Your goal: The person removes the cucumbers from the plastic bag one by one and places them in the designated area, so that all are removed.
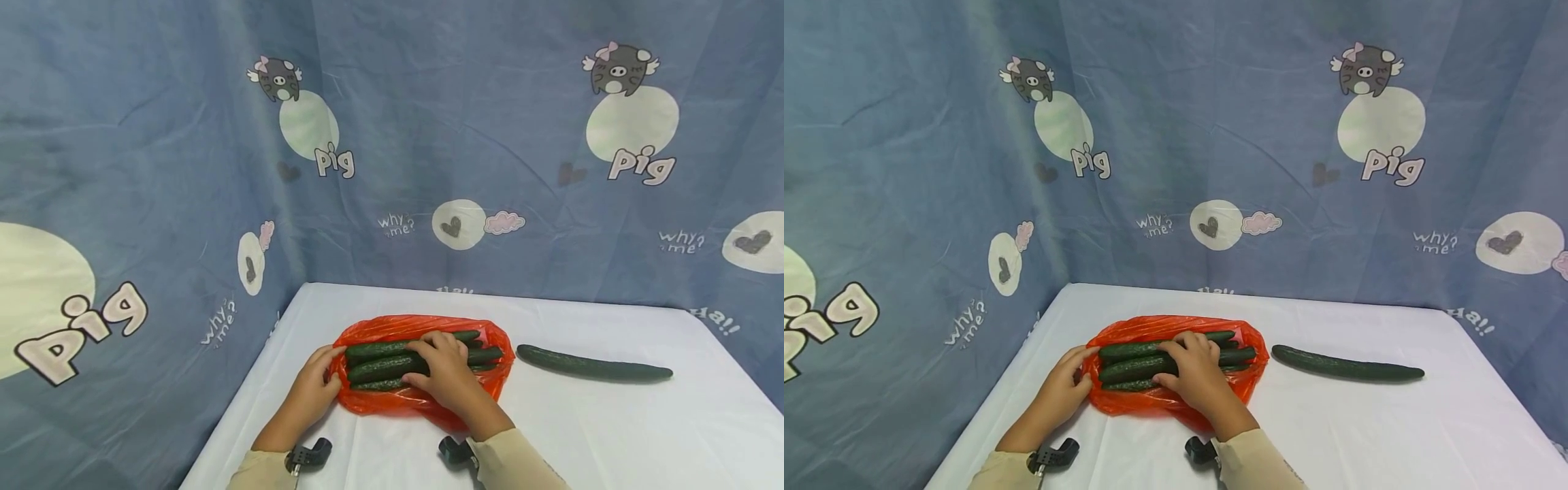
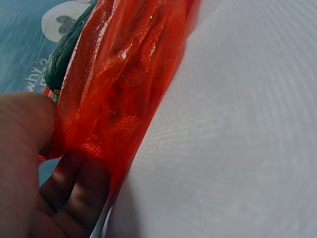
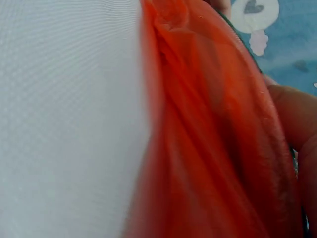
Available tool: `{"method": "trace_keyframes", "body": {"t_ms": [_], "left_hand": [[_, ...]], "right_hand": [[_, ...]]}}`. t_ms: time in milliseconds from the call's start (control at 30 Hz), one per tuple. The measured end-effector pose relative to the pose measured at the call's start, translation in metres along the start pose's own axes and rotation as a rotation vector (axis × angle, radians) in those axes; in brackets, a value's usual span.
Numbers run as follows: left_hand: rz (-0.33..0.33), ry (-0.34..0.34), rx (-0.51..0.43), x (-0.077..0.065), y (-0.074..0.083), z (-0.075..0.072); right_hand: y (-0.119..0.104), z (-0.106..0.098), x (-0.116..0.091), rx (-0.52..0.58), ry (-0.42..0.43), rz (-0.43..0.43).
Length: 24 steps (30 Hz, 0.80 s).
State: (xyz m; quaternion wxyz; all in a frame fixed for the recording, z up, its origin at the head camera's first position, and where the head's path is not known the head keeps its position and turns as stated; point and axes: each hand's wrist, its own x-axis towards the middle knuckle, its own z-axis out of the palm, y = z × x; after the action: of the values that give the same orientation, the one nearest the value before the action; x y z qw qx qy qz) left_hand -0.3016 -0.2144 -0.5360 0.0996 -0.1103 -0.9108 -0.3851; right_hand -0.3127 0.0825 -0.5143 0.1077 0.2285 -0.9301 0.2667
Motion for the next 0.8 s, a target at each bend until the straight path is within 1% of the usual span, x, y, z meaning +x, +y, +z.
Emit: {"method": "trace_keyframes", "body": {"t_ms": [100, 300, 500, 733, 800], "left_hand": [[-0.002, -0.005, 0.0, 0.0007, 0.0008, -0.0007], [-0.004, -0.007, 0.005, 0.0011, -0.0002, 0.0], [0.0, -0.004, -0.004, 0.0004, -0.0029, 0.0003], [0.046, 0.011, -0.005, 0.0028, -0.0076, 0.0022], [0.049, 0.011, -0.005, 0.0028, -0.008, 0.0023]], "right_hand": [[-0.0003, 0.0018, -0.0004, -0.016, 0.012, 0.006], [-0.0012, 0.0063, -0.0019, -0.055, 0.043, -0.009], [-0.0011, 0.0084, -0.0022, -0.076, 0.04, -0.023], [0.0005, 0.009, -0.002, -0.088, 0.044, -0.041], [0.0004, 0.0092, -0.0027, -0.082, 0.044, -0.043]]}}
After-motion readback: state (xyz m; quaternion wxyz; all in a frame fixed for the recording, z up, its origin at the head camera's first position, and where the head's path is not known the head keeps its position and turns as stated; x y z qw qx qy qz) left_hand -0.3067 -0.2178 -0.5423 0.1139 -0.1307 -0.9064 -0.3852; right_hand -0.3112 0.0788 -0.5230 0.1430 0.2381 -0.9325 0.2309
